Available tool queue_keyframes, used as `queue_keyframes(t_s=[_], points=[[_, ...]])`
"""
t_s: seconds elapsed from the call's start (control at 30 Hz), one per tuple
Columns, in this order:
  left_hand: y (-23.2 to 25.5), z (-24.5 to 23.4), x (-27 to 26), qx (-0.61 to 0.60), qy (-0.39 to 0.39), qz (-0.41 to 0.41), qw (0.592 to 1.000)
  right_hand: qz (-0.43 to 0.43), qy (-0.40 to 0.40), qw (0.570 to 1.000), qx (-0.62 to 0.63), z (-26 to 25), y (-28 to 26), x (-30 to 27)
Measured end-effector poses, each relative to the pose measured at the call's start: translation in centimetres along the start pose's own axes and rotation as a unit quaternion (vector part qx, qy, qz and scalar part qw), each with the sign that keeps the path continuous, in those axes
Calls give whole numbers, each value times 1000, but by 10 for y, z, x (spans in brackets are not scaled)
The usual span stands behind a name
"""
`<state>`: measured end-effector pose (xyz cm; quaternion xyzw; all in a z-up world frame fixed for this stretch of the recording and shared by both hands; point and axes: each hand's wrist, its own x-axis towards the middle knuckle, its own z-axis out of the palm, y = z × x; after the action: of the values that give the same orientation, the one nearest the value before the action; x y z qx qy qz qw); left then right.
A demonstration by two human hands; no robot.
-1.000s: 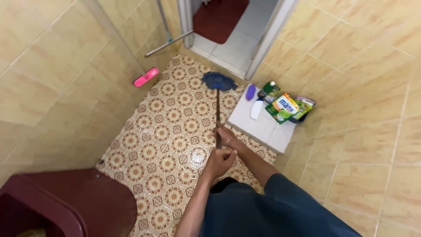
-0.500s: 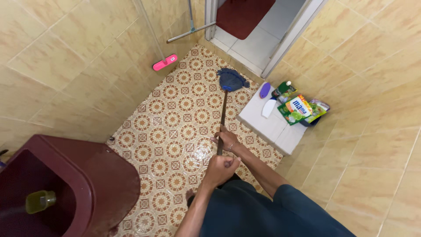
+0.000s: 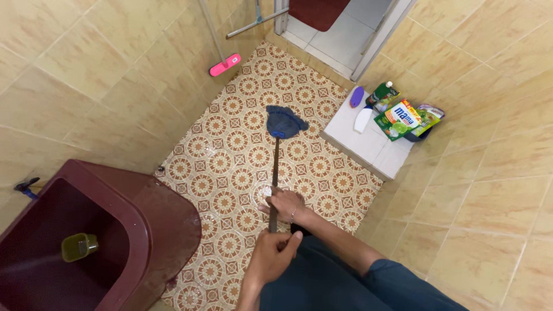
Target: The person mops the tiled bathroom floor using a mop, frequently moving it across different sections of the floor and around objects like a water tank and cleaning supplies.
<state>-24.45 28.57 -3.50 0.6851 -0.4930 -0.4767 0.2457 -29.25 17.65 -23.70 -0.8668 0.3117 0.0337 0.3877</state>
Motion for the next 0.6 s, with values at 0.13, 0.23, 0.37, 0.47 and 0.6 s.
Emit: queue_keyframes(t_s=[0.13, 0.23, 0.37, 0.47, 0.6], points=[[-14, 0, -8, -54, -12, 9, 998, 0, 48, 999, 5, 15, 1, -4], [-26, 6, -1, -62, 21, 43, 997, -36, 106, 994, 11, 27, 18, 1], [-41, 8, 16, -51, 57, 53, 996, 3, 58, 998, -3, 32, 34, 24], [-56, 1, 36, -60, 82, 19, 995, -8, 44, 998, -51, 42, 49, 53], [-73, -2, 71, -99, 90, -54, 989, -57, 158, 985, -51, 59, 84, 89]])
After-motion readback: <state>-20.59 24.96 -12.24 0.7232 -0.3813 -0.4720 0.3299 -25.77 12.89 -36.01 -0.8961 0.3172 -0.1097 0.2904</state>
